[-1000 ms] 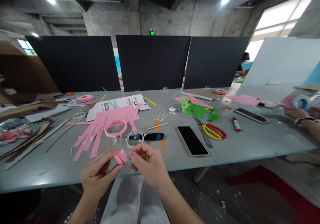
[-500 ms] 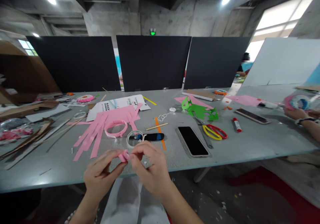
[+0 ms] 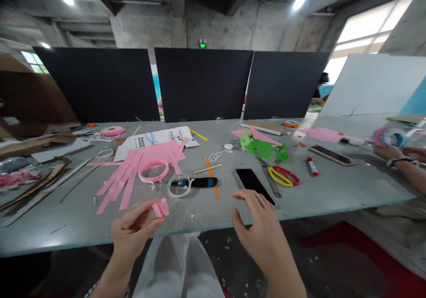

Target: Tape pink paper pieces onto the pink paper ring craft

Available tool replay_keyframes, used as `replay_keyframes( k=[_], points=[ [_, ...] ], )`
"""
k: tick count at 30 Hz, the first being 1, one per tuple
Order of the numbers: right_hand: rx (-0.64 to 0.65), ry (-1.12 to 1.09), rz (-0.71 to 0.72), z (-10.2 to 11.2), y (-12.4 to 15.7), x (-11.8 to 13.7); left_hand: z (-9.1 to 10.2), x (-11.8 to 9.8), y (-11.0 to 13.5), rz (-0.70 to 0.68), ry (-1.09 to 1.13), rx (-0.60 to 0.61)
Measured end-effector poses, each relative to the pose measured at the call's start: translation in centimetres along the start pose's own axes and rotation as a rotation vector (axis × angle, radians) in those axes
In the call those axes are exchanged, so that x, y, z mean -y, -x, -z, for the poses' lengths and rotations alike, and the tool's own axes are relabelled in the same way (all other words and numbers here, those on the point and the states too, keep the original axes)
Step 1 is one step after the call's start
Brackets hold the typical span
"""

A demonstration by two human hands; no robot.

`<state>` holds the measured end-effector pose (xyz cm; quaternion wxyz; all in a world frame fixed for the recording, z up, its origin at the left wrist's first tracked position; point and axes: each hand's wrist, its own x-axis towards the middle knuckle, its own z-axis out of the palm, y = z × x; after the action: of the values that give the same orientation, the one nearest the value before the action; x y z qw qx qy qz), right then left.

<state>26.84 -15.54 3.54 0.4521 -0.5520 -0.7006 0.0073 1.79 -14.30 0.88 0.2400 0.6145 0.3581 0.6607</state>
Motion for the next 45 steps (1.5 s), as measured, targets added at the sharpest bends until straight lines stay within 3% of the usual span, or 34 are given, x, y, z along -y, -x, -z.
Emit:
replay_keyframes(
  k=[3, 8, 11, 15, 20, 26, 30, 35, 41, 45],
  points=[
    [-0.018, -0.197, -0.067, -0.6, -0.2, 1.4, -0.2, -0.3, 0.0, -0.008, 0.016, 0.025],
    [0.276, -0.850, -0.231, -4.3, -0.8, 5.4, -0.6, -0.8, -0.2, -0.055, 0.014, 0.108],
    [0.348, -1.011, -0.272, -6.1, -1.1, 6.1, -0.7, -0.7, -0.3, -0.079, -0.004, 0.134],
    [0.359, -1.033, -0.255, -7.1, -1.3, 5.9, -0.8, -0.5, -0.4, -0.102, -0.037, 0.133],
    [0.273, -0.956, -0.229, -7.2, -1.2, 6.0, -0.8, -0.7, -0.6, -0.123, -0.109, 0.195],
    [0.356, -1.175, -0.304, -7.1, -1.3, 5.9, -0.8, -0.7, -0.7, -0.112, -0.166, 0.193],
    [0.331, -1.092, -0.387, -7.2, -1.4, 5.5, -0.7, -0.6, -0.8, -0.131, -0.218, 0.246],
    [0.244, -1.010, -0.360, -7.2, -1.7, 5.2, -0.1, -0.9, -1.0, -0.096, -0.269, 0.271],
    [0.360, -1.057, -0.362, -7.6, -1.5, 5.6, 0.1, -1.0, -1.0, -0.092, -0.274, 0.286],
    [0.339, -1.023, -0.359, -7.7, -1.5, 5.8, -0.1, -1.2, -1.0, -0.052, -0.304, 0.316]
  ],
)
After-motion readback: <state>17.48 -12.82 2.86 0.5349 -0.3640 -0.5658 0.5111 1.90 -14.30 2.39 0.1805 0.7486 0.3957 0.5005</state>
